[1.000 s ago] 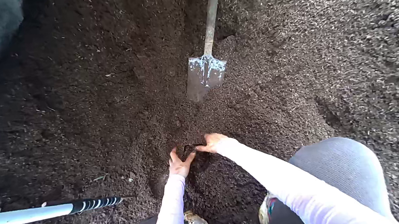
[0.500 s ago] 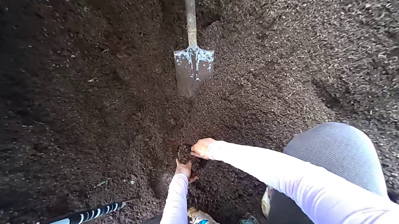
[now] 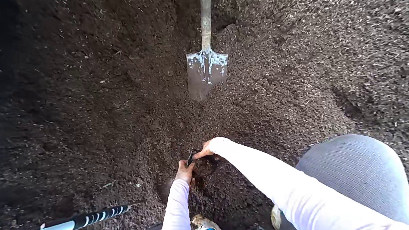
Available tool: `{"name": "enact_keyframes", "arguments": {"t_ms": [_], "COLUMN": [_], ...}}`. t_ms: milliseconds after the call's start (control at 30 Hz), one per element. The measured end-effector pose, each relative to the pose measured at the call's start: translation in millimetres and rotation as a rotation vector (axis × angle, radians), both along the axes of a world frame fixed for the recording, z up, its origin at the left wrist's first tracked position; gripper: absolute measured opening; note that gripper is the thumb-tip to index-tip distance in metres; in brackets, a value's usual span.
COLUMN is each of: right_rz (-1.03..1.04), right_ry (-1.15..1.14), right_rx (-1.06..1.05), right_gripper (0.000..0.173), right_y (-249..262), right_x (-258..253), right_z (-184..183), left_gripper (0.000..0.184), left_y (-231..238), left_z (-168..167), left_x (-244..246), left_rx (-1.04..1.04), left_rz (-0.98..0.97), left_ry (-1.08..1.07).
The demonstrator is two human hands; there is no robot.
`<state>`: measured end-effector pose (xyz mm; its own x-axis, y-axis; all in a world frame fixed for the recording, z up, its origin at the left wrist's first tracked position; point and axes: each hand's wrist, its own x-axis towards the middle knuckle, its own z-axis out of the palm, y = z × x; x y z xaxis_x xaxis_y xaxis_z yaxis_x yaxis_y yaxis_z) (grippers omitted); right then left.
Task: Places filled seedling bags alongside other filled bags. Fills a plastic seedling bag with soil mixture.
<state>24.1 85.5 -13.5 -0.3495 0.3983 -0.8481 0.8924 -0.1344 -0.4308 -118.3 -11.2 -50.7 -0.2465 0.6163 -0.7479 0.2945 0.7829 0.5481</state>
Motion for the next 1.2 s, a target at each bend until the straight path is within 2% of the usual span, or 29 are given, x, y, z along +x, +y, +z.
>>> {"name": "enact_keyframes", "arguments": {"t_ms": [133,233,300,367,433,600,733,800,900,967,1067,1133,1200], "right_rz": [0.252,0.276,0.166,0.025,0.059,0.317,0.37,0.373,0.364,0.302,0.177,0.184,0.204], "right_ry": [-0.049,-0.049,0.051,0.153,0.194,0.058,-0.107,-0.12,0.024,0.1,0.113,0.112,0.126], "right_rx": [0.097,0.115,0.059,-0.065,-0.083,0.196,0.273,0.276,0.324,0.331,0.355,0.369,0.395], "right_gripper": [0.066,0.065,0.069,0.076,0.078,0.064,0.057,0.058,0.065,0.068,0.078,0.076,0.068], "right_y": [-2.8,0.4,5.7,9.9,9.3,3.6,-5.4,-5.8,-0.7,4.4,10.0,6.0,-0.5], "right_x": [-15.6,-15.6,-4.7,8.7,15.2,3.9,-15.2,-11.8,6.5,10.6,24.5,30.7,32.5], "right_z": [-6.2,-12.1,-14.1,-18.6,-28.3,-16.8,-3.0,-1.8,-18.6,-22.8,-31.3,-29.5,-24.4], "left_gripper": [0.037,0.039,0.052,0.074,0.084,0.079,0.072,0.068,0.07,0.087,0.125,0.131,0.128], "left_y": [1.6,-3.8,-8.1,-13.9,-20.6,-12.5,-7.8,-10.5,-21.9,-30.5,-32.4,-25.5,-17.0], "left_z": [1.0,0.1,8.1,9.0,2.5,-2.2,-0.2,-2.5,8.7,12.4,3.8,-3.1,-8.1], "left_x": [3.9,2.6,-3.8,-8.5,-1.9,12.2,15.2,17.7,20.6,14.4,12.5,16.7,19.1], "left_rx": [0.158,0.177,0.089,-0.056,-0.128,-0.07,-0.045,-0.024,0.027,0.175,0.428,0.46,0.503], "left_rz": [-0.086,-0.082,-0.008,0.059,0.076,0.15,0.14,0.03,-0.172,-0.193,-0.395,-0.493,-0.536], "left_ry": [0.175,0.221,0.071,-0.151,-0.239,-0.207,-0.084,0.016,0.261,0.307,0.428,0.458,0.447]}}
